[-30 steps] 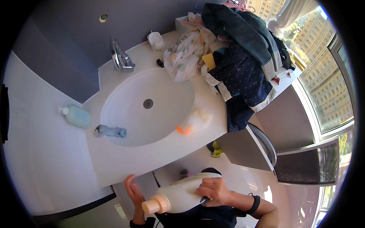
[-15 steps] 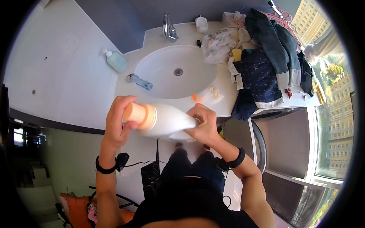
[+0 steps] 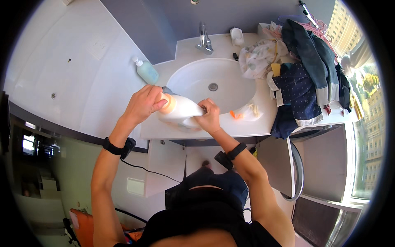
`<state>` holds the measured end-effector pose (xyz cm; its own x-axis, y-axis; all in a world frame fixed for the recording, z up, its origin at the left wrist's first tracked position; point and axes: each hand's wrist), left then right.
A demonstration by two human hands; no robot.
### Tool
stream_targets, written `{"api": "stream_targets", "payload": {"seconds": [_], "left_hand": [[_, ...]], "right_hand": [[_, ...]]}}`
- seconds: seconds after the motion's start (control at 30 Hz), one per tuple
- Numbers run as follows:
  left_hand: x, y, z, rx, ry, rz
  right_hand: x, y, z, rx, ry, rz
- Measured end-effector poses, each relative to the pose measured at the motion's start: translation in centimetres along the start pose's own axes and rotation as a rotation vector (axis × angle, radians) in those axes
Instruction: The person installs a window screen into a large window frame. They then retrieve a pair of scissors from a drawer, return to the window area, open a cabinet under the sink, and use the scissors to cut open a cardboard box. Finally, they remove a white bottle from the box and pour its contents into a small orange cup.
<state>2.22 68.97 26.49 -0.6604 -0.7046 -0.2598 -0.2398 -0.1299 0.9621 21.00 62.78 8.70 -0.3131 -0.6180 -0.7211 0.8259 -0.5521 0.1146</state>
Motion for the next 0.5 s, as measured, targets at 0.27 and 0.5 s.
{"api": "stream_targets", "payload": {"seconds": [0.27,0.5], "left_hand": [[-1.6,-1.3,-0.1,-0.100,-0.281,0.054],[-1.4,-3.0,-1.6,-0.187,-0.245,-0.231]], "right_hand": [[0.8,1.6,-0.6,-0.002,-0.036,0.358],[0.6,1.3,-1.7,0.139,0.050,0.271]]}}
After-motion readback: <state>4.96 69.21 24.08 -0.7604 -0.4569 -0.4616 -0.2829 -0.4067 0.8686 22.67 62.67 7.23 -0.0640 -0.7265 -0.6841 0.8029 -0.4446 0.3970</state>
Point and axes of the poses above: each hand's wrist, its own x-axis away from the middle knuckle, its own y-axis out of the back of the hand, z = x × y, and after that the axes turned 14 degrees about y, right-handed
